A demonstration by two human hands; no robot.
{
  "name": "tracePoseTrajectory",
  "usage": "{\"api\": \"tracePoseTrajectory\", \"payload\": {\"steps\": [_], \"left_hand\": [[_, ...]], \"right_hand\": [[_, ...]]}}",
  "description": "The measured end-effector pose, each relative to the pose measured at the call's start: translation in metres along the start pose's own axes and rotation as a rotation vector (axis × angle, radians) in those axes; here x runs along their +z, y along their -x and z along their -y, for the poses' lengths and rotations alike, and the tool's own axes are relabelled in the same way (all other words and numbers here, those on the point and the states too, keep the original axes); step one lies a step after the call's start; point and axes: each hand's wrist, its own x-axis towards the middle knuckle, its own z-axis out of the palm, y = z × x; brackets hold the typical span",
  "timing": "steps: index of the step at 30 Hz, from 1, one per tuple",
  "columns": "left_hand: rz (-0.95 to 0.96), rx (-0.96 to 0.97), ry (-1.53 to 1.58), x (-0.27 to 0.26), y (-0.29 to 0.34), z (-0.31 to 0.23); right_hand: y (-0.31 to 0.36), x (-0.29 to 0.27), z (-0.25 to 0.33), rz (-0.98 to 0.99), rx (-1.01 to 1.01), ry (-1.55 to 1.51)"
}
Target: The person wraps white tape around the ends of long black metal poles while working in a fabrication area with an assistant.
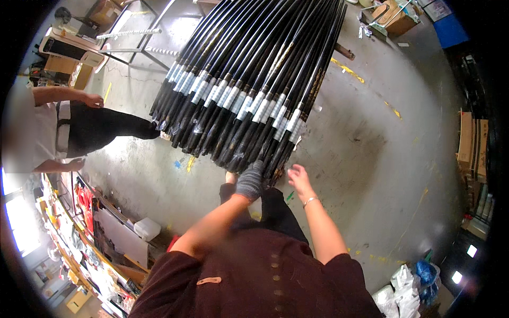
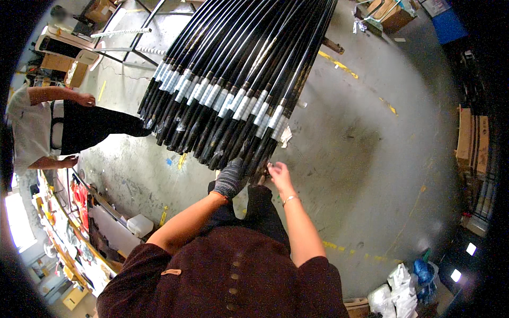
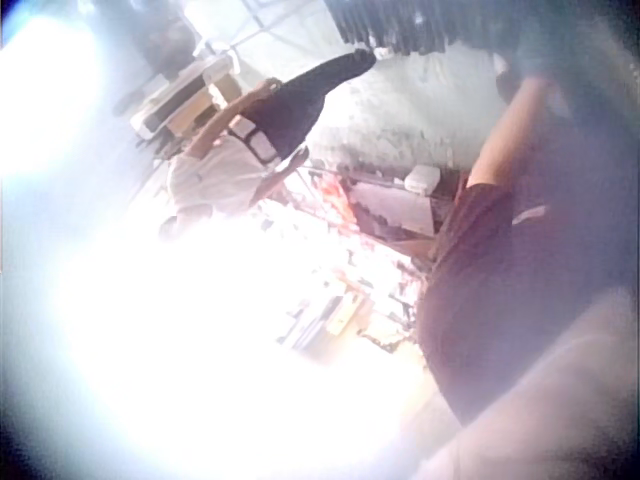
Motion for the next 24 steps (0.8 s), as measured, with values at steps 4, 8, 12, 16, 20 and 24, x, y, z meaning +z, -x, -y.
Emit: {"api": "tracePoseTrajectory", "payload": {"steps": [4,8,12,16,20,24], "left_hand": [[0.243,-0.209,0.205,-0.06,0.027,0.0],[0.331,-0.304,0.468,-0.061,0.062,0.045],[0.483,-0.265,0.386,-0.124,0.053,0.019],[0.34,-0.341,0.526,-0.129,0.066,0.023],[0.36,-0.356,0.454,-0.134,0.065,0.019],[0.383,-0.391,0.512,-0.149,0.061,0.004]], "right_hand": [[-0.038,0.017,-0.009,-0.152,0.01,-0.151],[-0.062,0.028,-0.015,-0.312,-0.167,-0.098],[-0.048,0.046,0.031,-0.616,-0.433,0.264],[-0.036,0.062,0.076,-0.622,-0.356,0.511],[-0.046,0.07,0.087,-0.672,-0.234,0.599],[-0.05,0.079,0.099,-0.715,-0.172,0.642]]}}
